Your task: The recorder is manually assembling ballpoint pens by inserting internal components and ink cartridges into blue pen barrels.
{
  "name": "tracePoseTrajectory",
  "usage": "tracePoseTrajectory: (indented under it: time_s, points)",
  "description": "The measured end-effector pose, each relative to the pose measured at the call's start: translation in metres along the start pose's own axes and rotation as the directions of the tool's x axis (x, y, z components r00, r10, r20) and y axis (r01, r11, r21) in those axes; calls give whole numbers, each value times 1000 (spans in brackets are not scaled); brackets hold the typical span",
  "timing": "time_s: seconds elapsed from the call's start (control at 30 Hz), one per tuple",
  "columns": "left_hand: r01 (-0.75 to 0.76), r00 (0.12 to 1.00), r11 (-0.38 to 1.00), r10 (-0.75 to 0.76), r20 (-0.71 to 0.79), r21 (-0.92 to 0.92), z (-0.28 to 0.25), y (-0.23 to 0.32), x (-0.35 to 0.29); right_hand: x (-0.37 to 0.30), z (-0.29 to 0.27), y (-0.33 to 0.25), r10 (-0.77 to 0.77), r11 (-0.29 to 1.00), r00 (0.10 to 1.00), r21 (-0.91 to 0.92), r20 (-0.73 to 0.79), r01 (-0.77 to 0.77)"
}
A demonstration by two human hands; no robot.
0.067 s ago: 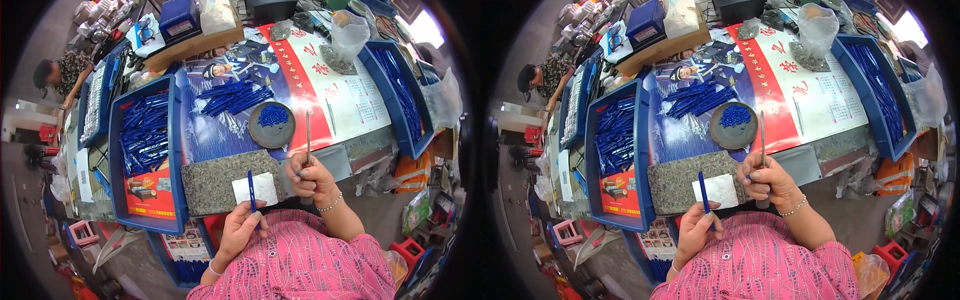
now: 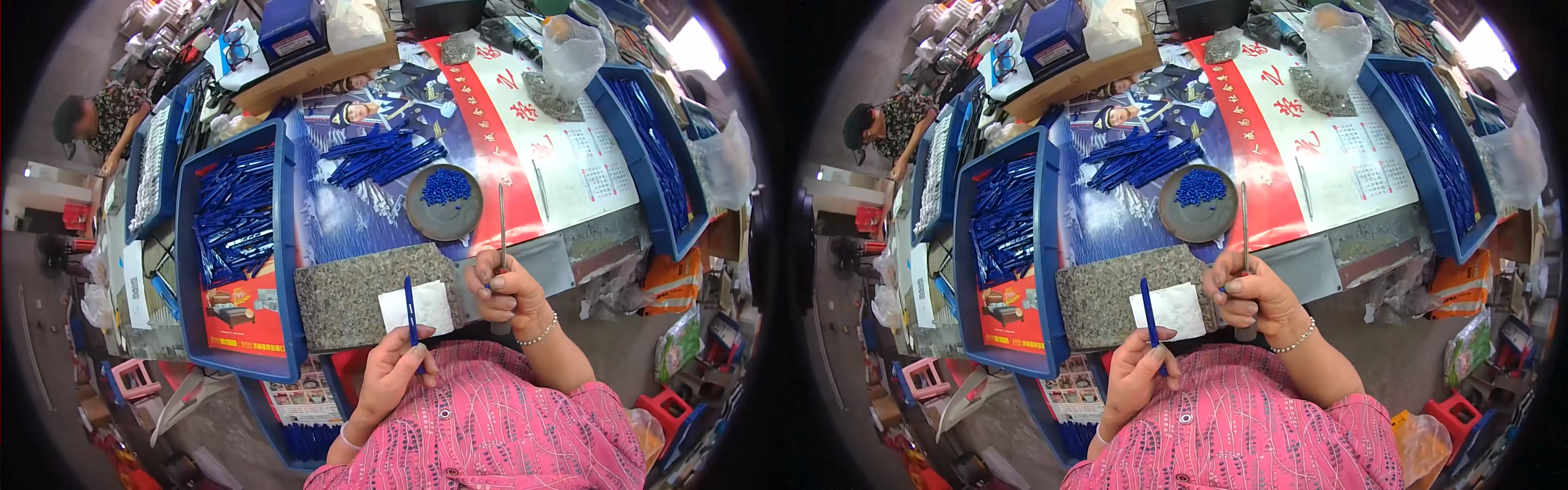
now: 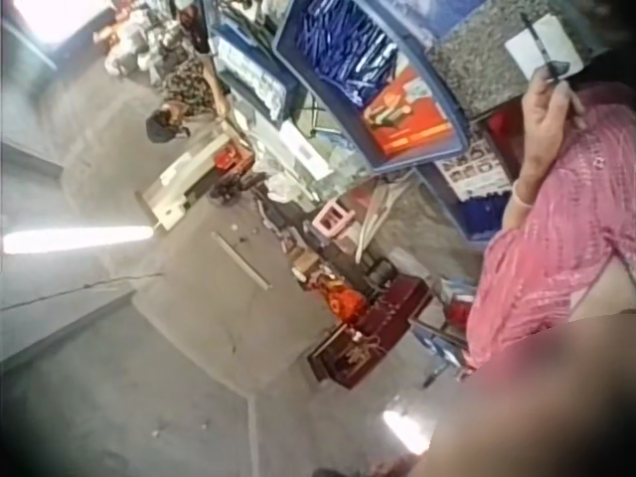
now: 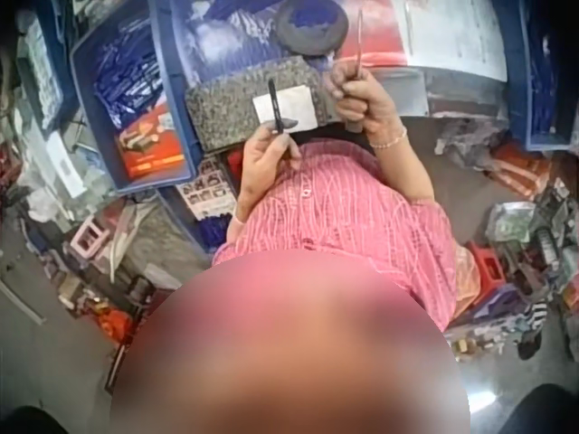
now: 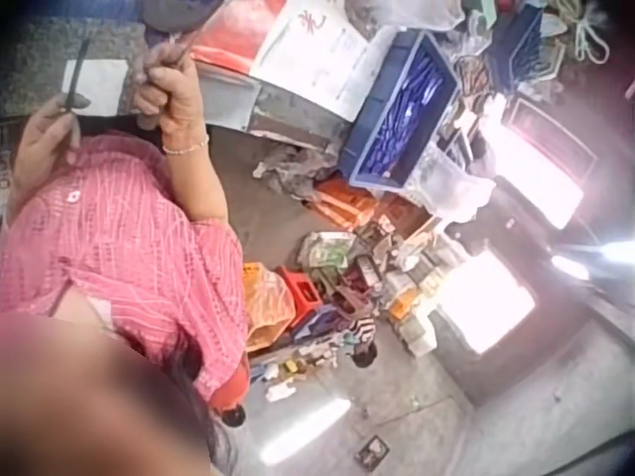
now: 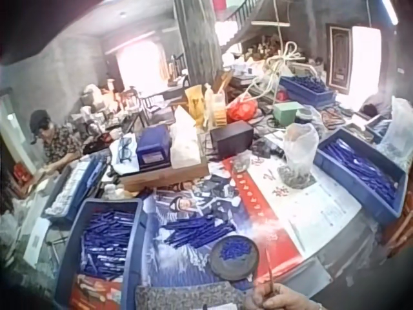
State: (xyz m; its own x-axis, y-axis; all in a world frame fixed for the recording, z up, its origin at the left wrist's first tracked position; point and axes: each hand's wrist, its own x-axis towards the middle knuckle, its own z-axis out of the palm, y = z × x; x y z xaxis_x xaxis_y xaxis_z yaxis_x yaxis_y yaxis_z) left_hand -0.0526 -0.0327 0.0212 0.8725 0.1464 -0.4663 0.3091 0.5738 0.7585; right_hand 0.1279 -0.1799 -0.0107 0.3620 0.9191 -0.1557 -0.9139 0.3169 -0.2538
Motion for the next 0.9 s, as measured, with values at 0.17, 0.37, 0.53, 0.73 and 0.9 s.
tracePoseTrajectory:
  time_s: [0.17,0.37,0.53,0.73,0.9]
  points:
    - [3,1000,1000,-3,-5,0,-5,-1,2,3,-4,5,41,994,998,101,47,-46]
    - [28,999,998,-26,36,-51,-7,-3,5,5,-8,7,47,984,995,168,83,-60]
    - [26,999,998,-24,41,-52,-9,-4,5,8,-6,12,20,971,988,232,154,-56]
    - [24,1000,999,-24,7,-32,-6,-2,8,9,-4,13,-10,948,972,312,233,-65]
    - [22,1000,1000,-22,5,-11,-5,-3,8,7,-7,13,-21,949,948,304,316,-80]
